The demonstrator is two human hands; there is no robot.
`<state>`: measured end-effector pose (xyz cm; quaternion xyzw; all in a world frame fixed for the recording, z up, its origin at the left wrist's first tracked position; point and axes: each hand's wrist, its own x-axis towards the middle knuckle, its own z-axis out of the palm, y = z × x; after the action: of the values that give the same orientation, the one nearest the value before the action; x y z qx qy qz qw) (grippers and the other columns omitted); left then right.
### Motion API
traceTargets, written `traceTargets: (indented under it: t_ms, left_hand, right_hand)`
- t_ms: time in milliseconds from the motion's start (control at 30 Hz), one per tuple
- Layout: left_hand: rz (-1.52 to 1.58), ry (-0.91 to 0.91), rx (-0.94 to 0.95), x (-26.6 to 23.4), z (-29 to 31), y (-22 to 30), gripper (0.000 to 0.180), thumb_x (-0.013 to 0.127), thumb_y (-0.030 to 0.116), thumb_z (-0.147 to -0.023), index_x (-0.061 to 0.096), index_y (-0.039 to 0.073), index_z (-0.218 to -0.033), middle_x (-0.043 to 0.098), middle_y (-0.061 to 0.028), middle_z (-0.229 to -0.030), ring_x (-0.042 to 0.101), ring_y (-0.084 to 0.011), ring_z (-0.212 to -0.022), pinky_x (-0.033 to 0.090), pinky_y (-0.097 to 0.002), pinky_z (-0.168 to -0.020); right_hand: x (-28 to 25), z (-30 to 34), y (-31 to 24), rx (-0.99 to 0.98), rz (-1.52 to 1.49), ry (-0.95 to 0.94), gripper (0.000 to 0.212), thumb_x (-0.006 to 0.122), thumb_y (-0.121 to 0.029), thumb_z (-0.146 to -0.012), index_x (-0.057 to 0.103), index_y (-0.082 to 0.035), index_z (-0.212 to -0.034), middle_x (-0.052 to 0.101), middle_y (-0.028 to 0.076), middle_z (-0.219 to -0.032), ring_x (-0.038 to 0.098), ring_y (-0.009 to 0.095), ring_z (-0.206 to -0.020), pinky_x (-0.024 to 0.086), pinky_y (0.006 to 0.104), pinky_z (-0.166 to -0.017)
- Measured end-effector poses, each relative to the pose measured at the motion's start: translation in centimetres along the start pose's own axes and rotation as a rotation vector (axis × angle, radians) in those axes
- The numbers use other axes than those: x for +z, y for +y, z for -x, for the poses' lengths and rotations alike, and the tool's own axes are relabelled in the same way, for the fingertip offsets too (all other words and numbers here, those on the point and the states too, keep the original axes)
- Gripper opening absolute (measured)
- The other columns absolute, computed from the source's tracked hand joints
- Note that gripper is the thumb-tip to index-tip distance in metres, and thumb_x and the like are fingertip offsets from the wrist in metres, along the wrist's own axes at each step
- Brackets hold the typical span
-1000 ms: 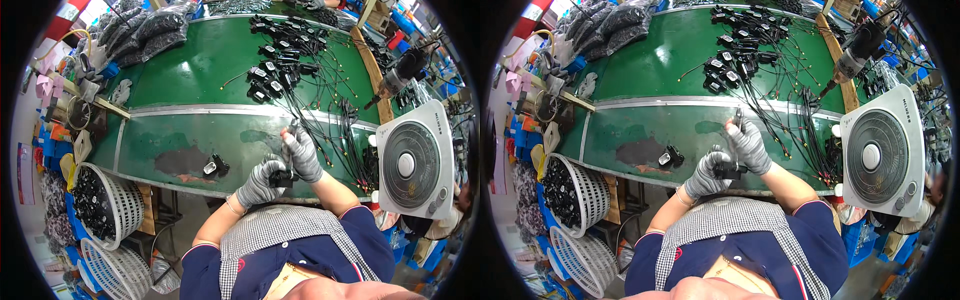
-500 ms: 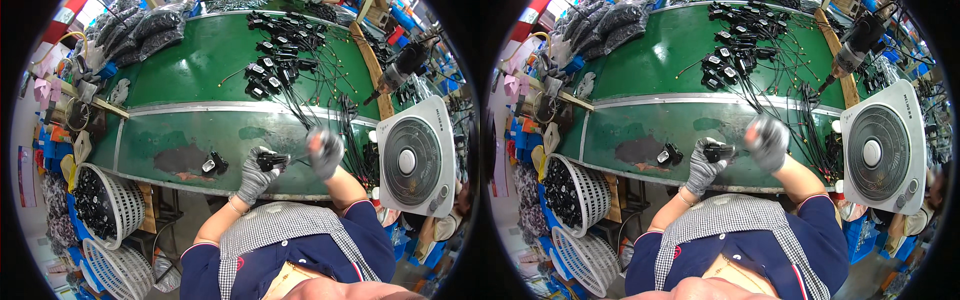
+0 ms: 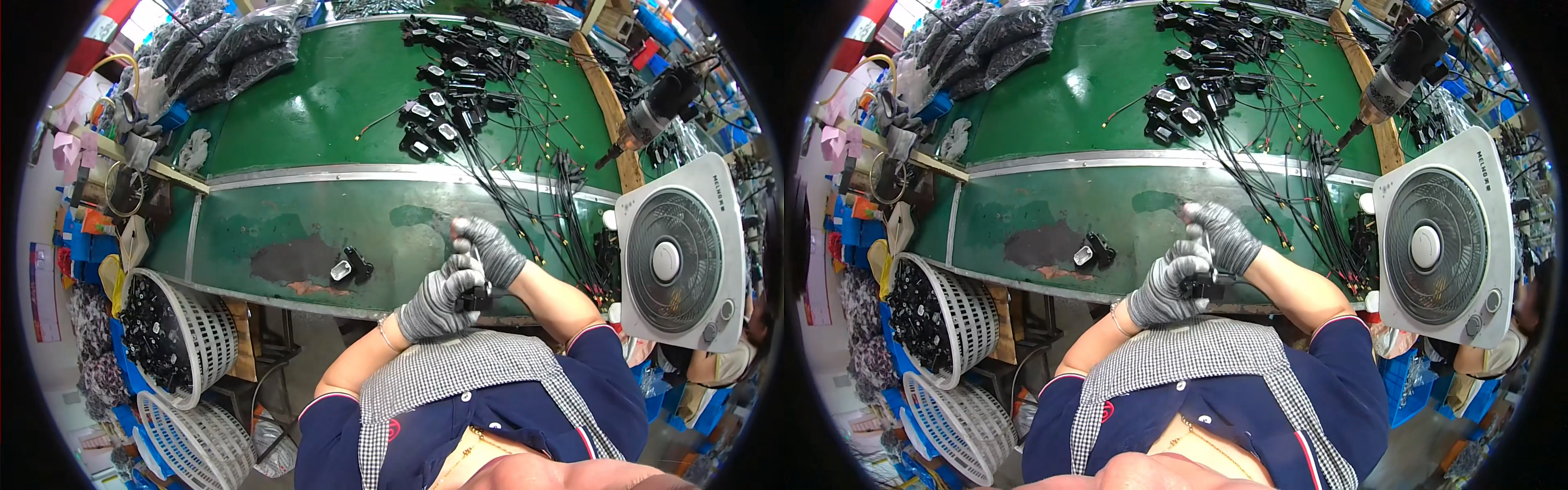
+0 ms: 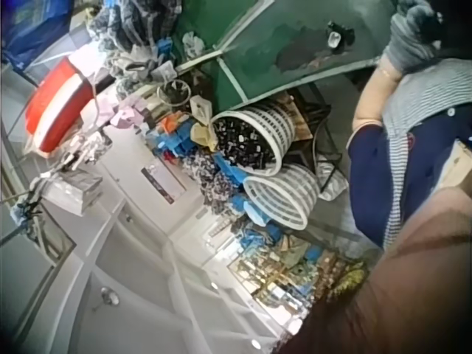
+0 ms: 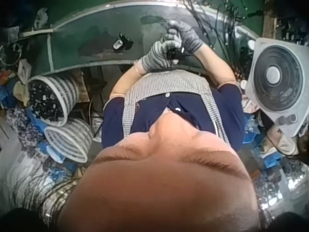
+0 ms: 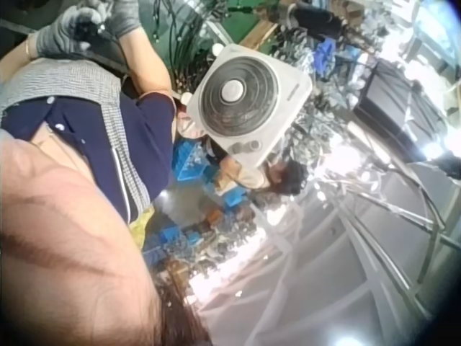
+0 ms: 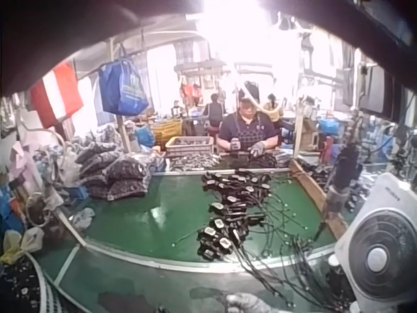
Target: Assemble electronic cooling fans by connecting cables and components at a production workbench.
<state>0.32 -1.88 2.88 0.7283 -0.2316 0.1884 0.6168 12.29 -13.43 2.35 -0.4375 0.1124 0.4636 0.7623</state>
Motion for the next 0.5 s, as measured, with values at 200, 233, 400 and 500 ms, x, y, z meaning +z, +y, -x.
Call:
traceTargets:
  t_ms: [200, 233, 400, 500]
  left_hand:
    - [0.355, 0.372, -0.676, 0.6, 1.0, -0.8, 0.045, 0.071, 0.001, -0.067, 0.049, 0.007, -0.107, 0.059, -0.0070, -0.094, 0.061, -0.0142, -0.087, 0.053, -0.0318, -0.073]
    - [0.416, 0.384, -0.770, 0.3, 0.7, -0.8, 0.045, 0.071, 0.001, -0.068, 0.049, 0.007, -0.107, 0.060, -0.0068, -0.092, 0.061, -0.0138, -0.086, 0.053, -0.0307, -0.071]
    - [0.087, 0.213, -0.650, 0.8, 1.5, -2.9, 0.046, 0.074, 0.007, -0.073, 0.046, 0.007, -0.109, 0.060, -0.0048, -0.087, 0.060, -0.0108, -0.078, 0.051, -0.0254, -0.063]
    - [0.120, 0.169, -0.379, 0.7, 0.6, 0.1, 0.044, 0.074, 0.012, -0.075, 0.046, 0.008, -0.109, 0.056, -0.0069, -0.091, 0.059, -0.0138, -0.078, 0.051, -0.0287, -0.067]
  right_hand:
    - [-0.4, 1.6, -3.6, -1.073, 0.499, 0.206, 0.018, 0.058, -0.019, -0.092, 0.050, -0.009, -0.078, 0.051, 0.000, -0.060, 0.049, 0.011, -0.048, 0.038, 0.0237, -0.043]
    - [0.1, 2.6, -2.7, -1.209, 0.740, 0.170, 0.019, 0.058, -0.017, -0.091, 0.050, -0.008, -0.076, 0.052, 0.002, -0.060, 0.050, 0.012, -0.049, 0.039, 0.0248, -0.044]
    - [0.3, 3.4, -1.5, -1.631, 1.306, -0.134, 0.006, 0.061, -0.008, -0.082, 0.057, -0.008, -0.078, 0.052, 0.005, -0.060, 0.050, 0.023, -0.048, 0.040, 0.0333, -0.045]
    - [0.9, 2.2, -2.0, -0.858, 0.514, 0.158, 0.016, 0.064, -0.019, -0.088, 0.056, -0.007, -0.084, 0.053, 0.000, -0.065, 0.051, 0.012, -0.052, 0.039, 0.0297, -0.044]
